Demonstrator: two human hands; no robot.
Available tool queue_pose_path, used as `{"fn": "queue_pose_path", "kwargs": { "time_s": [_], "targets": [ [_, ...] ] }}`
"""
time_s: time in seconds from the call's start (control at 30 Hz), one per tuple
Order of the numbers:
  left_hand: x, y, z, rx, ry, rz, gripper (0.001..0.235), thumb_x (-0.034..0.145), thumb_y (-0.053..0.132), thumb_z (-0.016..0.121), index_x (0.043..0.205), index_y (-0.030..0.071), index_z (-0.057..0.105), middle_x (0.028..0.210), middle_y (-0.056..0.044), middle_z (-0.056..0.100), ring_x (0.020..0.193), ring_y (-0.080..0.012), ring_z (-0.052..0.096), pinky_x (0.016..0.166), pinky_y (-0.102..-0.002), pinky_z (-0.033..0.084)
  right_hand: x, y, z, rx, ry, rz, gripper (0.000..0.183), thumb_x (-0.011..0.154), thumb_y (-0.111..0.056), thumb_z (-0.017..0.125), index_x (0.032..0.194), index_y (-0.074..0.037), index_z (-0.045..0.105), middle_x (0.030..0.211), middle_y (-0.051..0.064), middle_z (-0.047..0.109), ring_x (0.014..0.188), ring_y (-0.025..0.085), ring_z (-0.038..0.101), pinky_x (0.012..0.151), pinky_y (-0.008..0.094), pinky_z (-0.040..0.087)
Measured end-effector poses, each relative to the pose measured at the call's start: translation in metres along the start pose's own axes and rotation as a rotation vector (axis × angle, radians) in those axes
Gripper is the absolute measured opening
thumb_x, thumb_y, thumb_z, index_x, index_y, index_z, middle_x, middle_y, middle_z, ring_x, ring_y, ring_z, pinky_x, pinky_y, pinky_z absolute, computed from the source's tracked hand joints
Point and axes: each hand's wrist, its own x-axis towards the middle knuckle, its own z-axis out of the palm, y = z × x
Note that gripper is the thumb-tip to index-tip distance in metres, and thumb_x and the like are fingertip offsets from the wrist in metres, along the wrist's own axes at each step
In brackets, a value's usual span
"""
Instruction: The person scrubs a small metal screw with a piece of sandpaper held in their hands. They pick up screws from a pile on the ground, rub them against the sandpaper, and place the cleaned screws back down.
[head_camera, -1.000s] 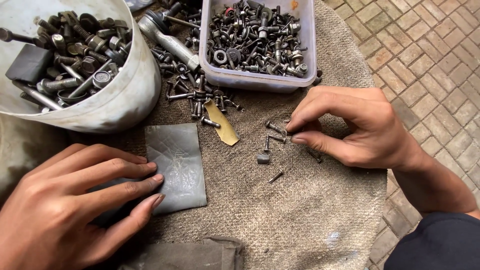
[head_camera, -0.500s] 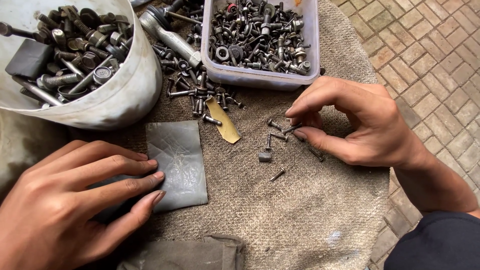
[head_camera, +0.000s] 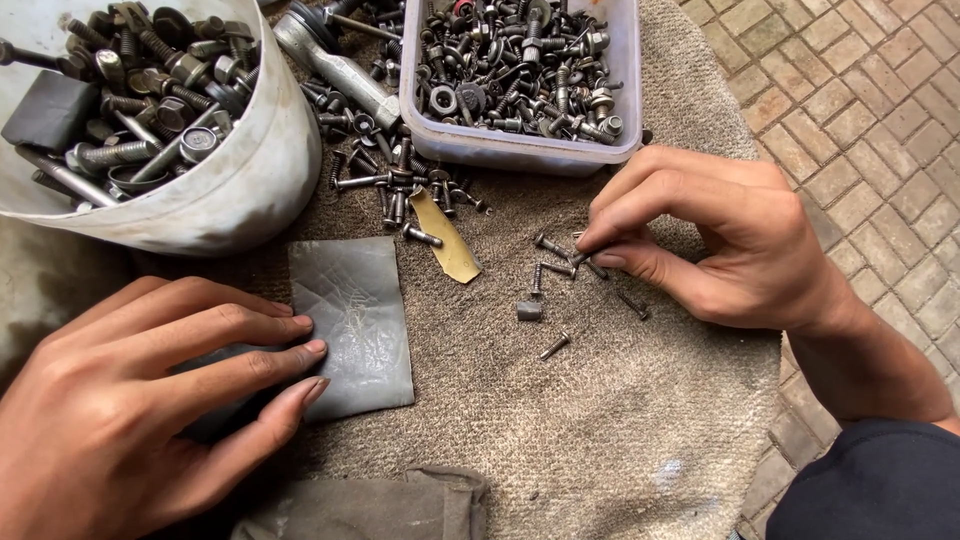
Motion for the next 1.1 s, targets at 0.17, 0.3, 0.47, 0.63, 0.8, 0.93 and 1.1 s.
{"fn": "queue_pose_path", "kwargs": {
  "time_s": [0.17,0.3,0.47,0.63,0.8,0.93,1.1],
  "targets": [
    [0.001,0.000,0.000,-0.002,-0.008,0.018,0.014,0.086,0.028,0.073,0.094,0.017,0.077,0.100,0.001,0.077,0.085,-0.0195,0.072,0.076,-0.034,0.054,0.001,0.001,0.000,0.018,-0.016,-0.024,0.008,0.090,-0.002,0.070,0.094,0.005,0.069,0.086,0.014,0.072,0.077,0.022,0.072,0.070,0.027,0.059],
    [0.002,0.000,-0.001,-0.017,-0.018,0.007,0.014,0.086,0.027,0.073,0.095,0.016,0.077,0.099,0.001,0.077,0.086,-0.0194,0.072,0.077,-0.035,0.054,0.018,0.002,-0.003,-0.027,-0.056,-0.129,0.010,0.093,-0.003,0.069,0.097,0.007,0.069,0.087,0.013,0.075,0.074,0.019,0.075,0.069,0.025,0.061],
    [0.002,0.001,0.000,-0.010,-0.015,0.003,0.015,0.086,0.026,0.073,0.096,0.016,0.077,0.100,0.001,0.077,0.084,-0.0197,0.071,0.077,-0.034,0.054,0.063,-0.025,0.005,-0.042,-0.231,-0.333,0.008,0.102,0.001,0.058,0.102,0.006,0.064,0.096,0.018,0.064,0.083,0.031,0.063,0.076,0.040,0.053],
    [0.003,0.007,-0.007,0.120,0.035,-0.027,0.013,0.092,0.017,0.072,0.104,0.011,0.076,0.100,-0.003,0.075,0.080,-0.0234,0.068,0.077,-0.039,0.053,0.104,-0.034,0.049,-0.132,-0.460,-0.566,0.016,0.111,0.001,0.042,0.096,-0.001,0.049,0.091,0.013,0.048,0.080,0.034,0.050,0.070,0.048,0.046],
    [-0.003,0.008,-0.013,0.114,0.132,-0.118,0.008,0.095,0.005,0.072,0.100,-0.001,0.072,0.101,-0.012,0.073,0.086,-0.0301,0.066,0.082,-0.041,0.053,0.132,-0.022,0.085,-0.003,-0.639,-0.557,0.012,0.089,0.001,0.054,0.100,0.000,0.052,0.096,0.021,0.058,0.084,0.043,0.057,0.074,0.053,0.047],
    [-0.010,0.002,-0.011,0.140,0.037,-0.179,0.033,0.089,0.017,0.070,0.119,0.003,0.067,0.113,-0.013,0.068,0.100,-0.0348,0.062,0.090,-0.047,0.049,0.126,-0.017,0.085,0.101,-0.667,-0.513,0.018,0.090,0.001,0.057,0.105,0.002,0.048,0.105,0.024,0.057,0.093,0.044,0.055,0.079,0.053,0.048],
    [-0.018,-0.001,-0.003,0.194,-0.095,-0.179,0.071,0.088,0.053,0.070,0.140,0.006,0.056,0.131,-0.016,0.056,0.116,-0.0383,0.050,0.094,-0.052,0.043,0.126,-0.020,0.079,0.060,-0.674,-0.465,0.007,0.100,-0.005,0.052,0.105,-0.001,0.053,0.092,0.015,0.054,0.083,0.037,0.055,0.072,0.047,0.048]
  ]
}}
